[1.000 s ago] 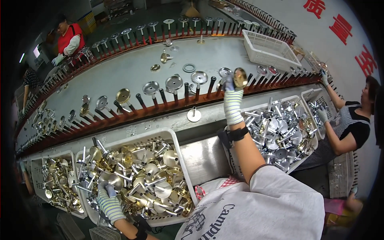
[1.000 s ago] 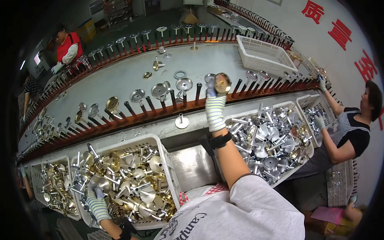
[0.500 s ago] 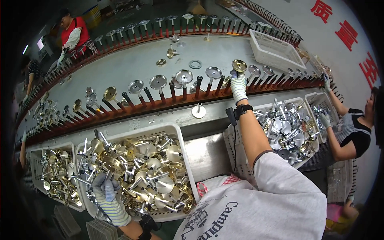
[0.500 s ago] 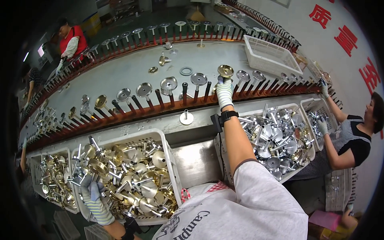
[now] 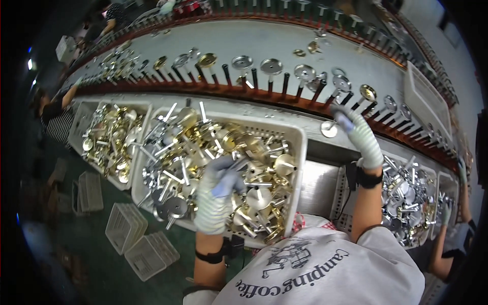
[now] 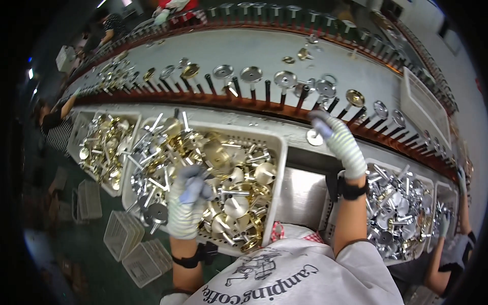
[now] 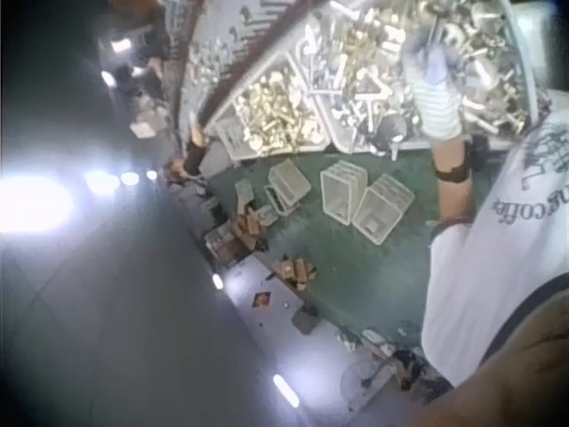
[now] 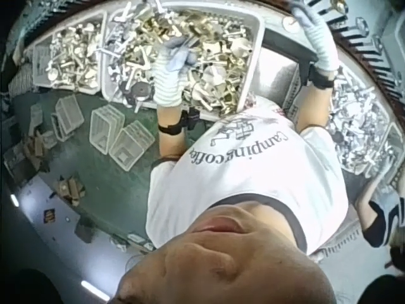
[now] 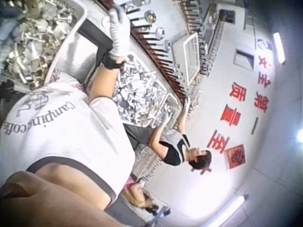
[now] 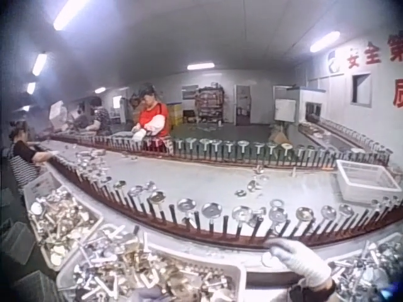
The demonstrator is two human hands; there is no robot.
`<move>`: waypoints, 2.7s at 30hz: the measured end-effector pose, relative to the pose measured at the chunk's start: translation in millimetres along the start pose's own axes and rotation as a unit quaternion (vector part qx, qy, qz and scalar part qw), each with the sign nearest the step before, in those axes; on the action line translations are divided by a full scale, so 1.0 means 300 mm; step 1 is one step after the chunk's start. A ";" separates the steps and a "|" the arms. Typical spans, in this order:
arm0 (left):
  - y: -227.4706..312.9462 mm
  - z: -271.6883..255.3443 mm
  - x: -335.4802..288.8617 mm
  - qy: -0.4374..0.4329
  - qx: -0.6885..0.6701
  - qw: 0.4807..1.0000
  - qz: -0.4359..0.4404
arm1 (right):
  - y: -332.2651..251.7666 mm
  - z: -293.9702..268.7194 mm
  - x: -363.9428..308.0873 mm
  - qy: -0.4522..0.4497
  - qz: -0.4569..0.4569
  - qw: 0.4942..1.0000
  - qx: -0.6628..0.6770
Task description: Manually loading and assembling lighting/lamp components onto a production line rack.
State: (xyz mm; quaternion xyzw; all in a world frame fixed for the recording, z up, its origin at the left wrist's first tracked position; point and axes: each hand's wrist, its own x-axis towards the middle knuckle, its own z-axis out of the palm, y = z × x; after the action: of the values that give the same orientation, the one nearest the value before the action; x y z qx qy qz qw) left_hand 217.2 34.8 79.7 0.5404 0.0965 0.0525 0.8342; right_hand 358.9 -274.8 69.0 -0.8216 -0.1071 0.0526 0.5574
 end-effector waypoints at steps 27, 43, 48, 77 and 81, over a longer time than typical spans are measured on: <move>-0.030 -0.634 -0.192 0.244 0.590 0.759 0.126 | 0.090 0.128 0.001 0.169 -0.050 0.963 0.206; -0.058 -0.501 -0.183 0.288 0.628 0.715 0.105 | 0.620 -0.411 0.246 0.430 0.124 0.889 -0.095; -0.044 -0.515 -0.177 0.261 0.538 0.778 0.193 | 0.770 -0.284 0.312 0.350 0.054 0.902 -0.247; -0.023 0.047 0.075 -0.041 0.086 0.995 0.016 | -0.135 0.323 -0.056 -0.082 -0.388 0.910 -0.121; -0.086 0.010 0.097 -0.073 0.109 0.991 0.014 | -0.096 0.312 -0.065 -0.076 -0.370 0.916 -0.137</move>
State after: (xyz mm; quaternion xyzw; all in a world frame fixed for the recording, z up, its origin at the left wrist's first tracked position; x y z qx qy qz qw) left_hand 245.7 27.0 54.3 0.6315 0.0330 0.0135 0.7746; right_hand 317.2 -184.6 60.1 -0.7848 -0.4520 -0.1101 0.4094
